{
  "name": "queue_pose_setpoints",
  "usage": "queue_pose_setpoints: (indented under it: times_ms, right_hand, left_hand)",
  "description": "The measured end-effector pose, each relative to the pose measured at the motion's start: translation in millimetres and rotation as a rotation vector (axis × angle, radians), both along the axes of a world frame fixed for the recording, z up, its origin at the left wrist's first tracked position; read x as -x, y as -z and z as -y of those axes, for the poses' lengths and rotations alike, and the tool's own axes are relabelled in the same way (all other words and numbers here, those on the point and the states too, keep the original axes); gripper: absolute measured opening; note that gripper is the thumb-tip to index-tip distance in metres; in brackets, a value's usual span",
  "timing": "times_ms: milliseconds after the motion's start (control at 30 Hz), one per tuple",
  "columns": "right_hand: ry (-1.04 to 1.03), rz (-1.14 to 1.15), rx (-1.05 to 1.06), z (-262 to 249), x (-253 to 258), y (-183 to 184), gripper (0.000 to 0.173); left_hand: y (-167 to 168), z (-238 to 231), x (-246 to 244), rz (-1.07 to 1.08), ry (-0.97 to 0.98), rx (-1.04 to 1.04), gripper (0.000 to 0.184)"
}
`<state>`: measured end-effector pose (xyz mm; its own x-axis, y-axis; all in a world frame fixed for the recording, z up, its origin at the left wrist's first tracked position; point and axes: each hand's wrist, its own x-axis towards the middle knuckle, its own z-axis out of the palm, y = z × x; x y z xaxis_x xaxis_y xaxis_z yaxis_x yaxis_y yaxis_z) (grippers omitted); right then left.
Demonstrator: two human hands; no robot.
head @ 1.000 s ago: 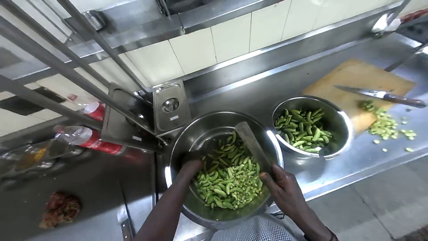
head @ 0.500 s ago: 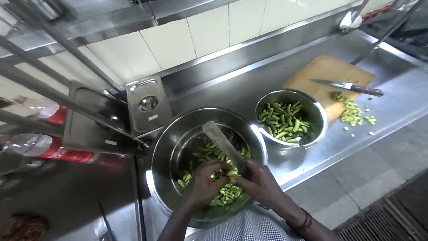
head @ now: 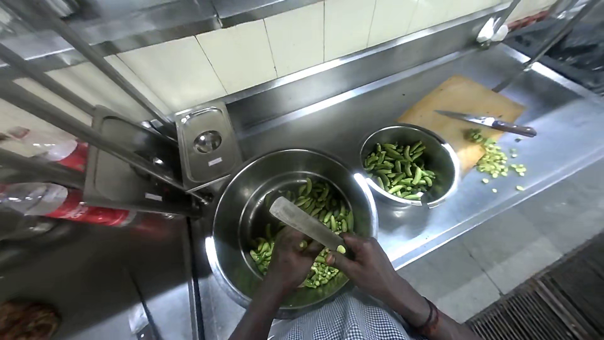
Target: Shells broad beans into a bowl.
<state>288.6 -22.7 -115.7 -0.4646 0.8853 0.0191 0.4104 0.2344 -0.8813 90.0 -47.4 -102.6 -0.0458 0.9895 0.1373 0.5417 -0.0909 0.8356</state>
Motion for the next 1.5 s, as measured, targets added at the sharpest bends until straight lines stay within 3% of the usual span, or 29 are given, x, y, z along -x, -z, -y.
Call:
queue_pose_setpoints:
  times_ms: [100, 200, 267, 333, 533, 667, 833, 1000, 1167, 1333, 1500]
  right_hand:
    - [0.040, -0.020, -0.067, -1.4, -1.9, -1.2, 0.059]
    - [0.088, -0.006, -0.118, -3.9, -1.7, -1.2, 0.049]
    - [0.081, 0.041, -0.078, -4.4, -1.9, -4.2, 0.041]
    - [0.070, 0.040, -0.073, -3.8, 0.2, -6.0, 0.048]
    - [0.057, -0.039, -0.165, -0.8, 7.7, -3.2, 0.037]
    - [0.018, -0.013, -0.168, -0.8, 5.8, -1.6, 0.040]
    - [-0.050, -0.012, -0.078, 3.2, 4.3, -1.9, 0.045]
    - [-0.045, 0.056, -0.034, -1.7, 1.0, -13.0, 0.047]
    - [0.010, 0.039, 0.026, -3.3, -9.9, -22.4, 0.054]
    - [0.219, -0.116, -0.050, -0.3, -24.9, -12.7, 0.048]
    - [0.287, -0.221, -0.162, 1.6, -30.1, -11.2, 0.049]
  left_hand:
    - [-8.3, -2.5, -1.5, 0.420, -0.152, 0.124, 0.028]
    - [-12.6, -1.8, 3.7, 0.982, -0.186, 0.334, 0.017]
    - [-10.8, 0.5, 6.6, 1.174, -0.180, 0.431, 0.013]
    - [-8.4, 1.7, 5.4, 1.258, -0.180, 0.473, 0.009]
    - [-10.0, 4.9, -10.1, 1.295, -0.189, 0.575, 0.010]
    - [-9.9, 6.9, -14.7, 1.344, -0.201, 0.600, 0.010]
    - [-7.9, 2.4, -14.0, 1.302, -0.484, 0.535, 0.018]
    - [9.6, -7.2, -2.0, 1.376, -0.550, 0.447, 0.025]
    - [24.8, -11.8, 0.0, 1.423, -0.463, 0.546, 0.024]
    - [11.6, -46.4, -38.7, 1.321, -0.440, 0.639, 0.021]
    - [-15.0, -123.5, -89.1, 1.328, 0.008, 0.560, 0.052]
